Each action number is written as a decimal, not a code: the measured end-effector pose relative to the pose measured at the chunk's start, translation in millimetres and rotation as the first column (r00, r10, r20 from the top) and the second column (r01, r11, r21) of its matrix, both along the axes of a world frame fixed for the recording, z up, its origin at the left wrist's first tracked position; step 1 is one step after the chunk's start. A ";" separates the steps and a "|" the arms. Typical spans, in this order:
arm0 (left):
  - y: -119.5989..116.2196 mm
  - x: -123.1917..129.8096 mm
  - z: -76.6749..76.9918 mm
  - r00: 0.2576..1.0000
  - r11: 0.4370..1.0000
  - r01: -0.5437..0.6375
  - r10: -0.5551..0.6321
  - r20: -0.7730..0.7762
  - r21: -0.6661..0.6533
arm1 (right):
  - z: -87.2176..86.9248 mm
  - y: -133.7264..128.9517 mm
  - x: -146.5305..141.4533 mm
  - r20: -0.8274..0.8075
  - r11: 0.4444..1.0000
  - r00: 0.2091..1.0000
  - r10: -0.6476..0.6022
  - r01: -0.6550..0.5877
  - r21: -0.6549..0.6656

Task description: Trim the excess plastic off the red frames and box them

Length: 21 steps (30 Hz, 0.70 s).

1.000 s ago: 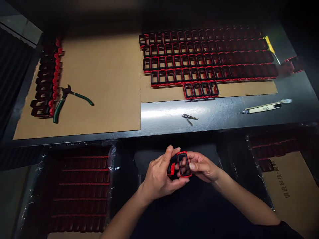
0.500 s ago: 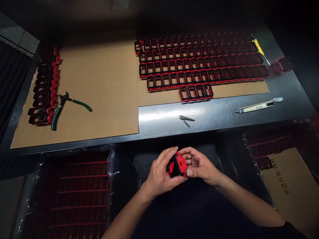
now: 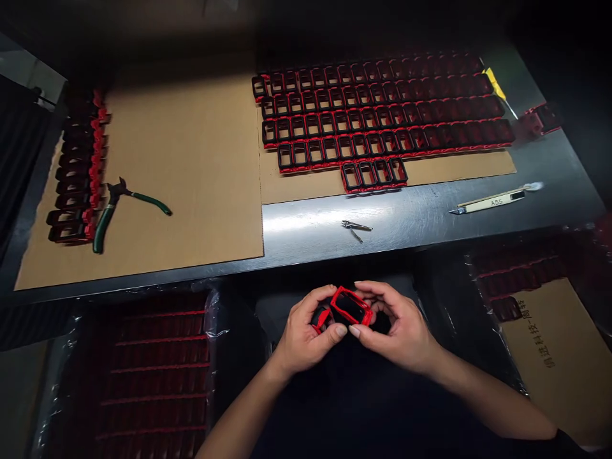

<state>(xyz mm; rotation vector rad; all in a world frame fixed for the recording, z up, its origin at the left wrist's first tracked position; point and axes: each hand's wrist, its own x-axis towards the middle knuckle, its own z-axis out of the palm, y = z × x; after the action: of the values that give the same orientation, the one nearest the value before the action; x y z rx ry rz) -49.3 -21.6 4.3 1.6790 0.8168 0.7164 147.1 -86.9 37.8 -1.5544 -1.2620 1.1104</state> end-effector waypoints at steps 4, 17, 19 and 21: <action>-2.2 1.8 -0.7 0.999 0.997 -0.037 0.036 -0.012 -0.070 | 5.8 3.6 -0.4 0.149 0.986 0.988 0.049 -0.072 0.149; -7.0 3.0 -14.2 0.973 0.922 0.105 -0.017 0.232 -0.372 | 8.2 7.5 -1.1 0.320 0.914 0.944 0.075 -0.194 0.357; -7.3 3.7 -15.4 0.966 0.915 0.133 -0.034 0.257 -0.381 | 6.9 7.7 -1.1 0.289 0.917 0.954 0.078 -0.183 0.354; -7.7 4.3 -16.6 0.960 0.896 0.149 -0.029 0.280 -0.419 | 5.3 8.2 -1.0 0.245 0.924 0.966 0.084 -0.168 0.344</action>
<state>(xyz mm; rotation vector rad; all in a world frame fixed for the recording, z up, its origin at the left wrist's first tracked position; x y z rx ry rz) -45.0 -29.3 -12.2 1.1757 0.6440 0.6231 146.0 -78.7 43.0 -1.3563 -1.6388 0.7347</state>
